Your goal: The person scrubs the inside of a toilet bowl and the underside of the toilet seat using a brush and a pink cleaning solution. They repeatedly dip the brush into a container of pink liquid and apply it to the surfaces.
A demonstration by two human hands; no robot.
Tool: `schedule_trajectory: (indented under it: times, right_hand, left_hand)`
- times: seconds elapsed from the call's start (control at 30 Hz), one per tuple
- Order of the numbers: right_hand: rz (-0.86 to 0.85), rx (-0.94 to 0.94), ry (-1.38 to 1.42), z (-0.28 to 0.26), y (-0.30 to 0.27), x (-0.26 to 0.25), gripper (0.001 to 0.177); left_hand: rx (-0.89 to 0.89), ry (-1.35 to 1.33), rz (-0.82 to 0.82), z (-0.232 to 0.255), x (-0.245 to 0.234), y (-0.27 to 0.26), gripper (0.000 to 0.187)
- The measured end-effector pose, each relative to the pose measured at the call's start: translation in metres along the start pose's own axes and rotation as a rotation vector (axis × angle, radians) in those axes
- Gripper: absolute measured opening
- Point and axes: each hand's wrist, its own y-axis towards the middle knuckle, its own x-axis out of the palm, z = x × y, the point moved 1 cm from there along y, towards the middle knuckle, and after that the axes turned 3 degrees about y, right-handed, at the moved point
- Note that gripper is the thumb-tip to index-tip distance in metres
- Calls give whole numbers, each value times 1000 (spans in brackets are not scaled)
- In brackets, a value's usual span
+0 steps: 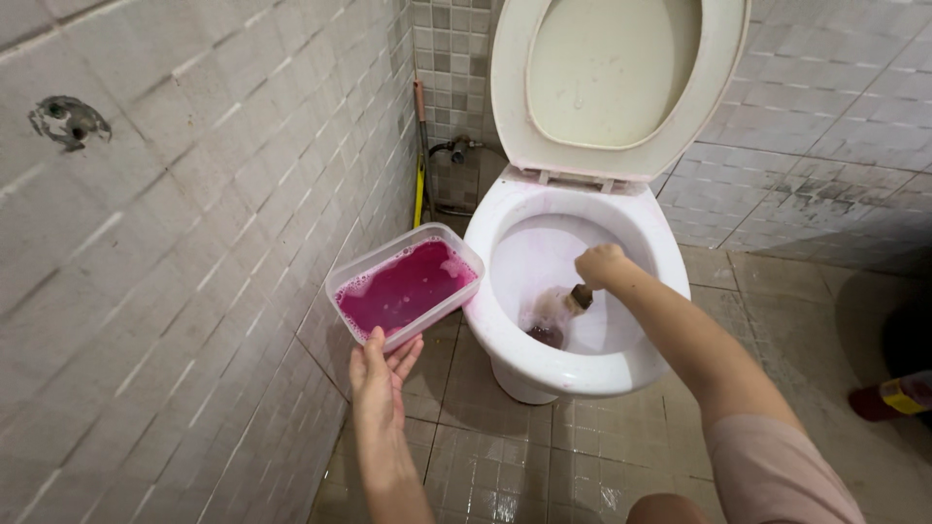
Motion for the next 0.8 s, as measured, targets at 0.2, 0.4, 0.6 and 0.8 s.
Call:
schedule_trajectory:
  times: [0.2, 0.4, 0.6, 0.8]
  right_hand:
    - [148, -30, 64, -25, 11, -21, 21]
    - [73, 32, -6, 4, -8, -4, 20]
    - [172, 33, 24, 3, 4, -11, 19]
    - [176, -198, -118, -27, 12, 6, 17]
  left_hand:
    - [-4, 31, 6, 2, 6, 0, 38]
    - [3, 7, -17, -1, 6, 1, 39]
    - [-7, 29, -12, 1, 7, 1, 37]
    - [-11, 19, -24, 0, 9, 1, 35]
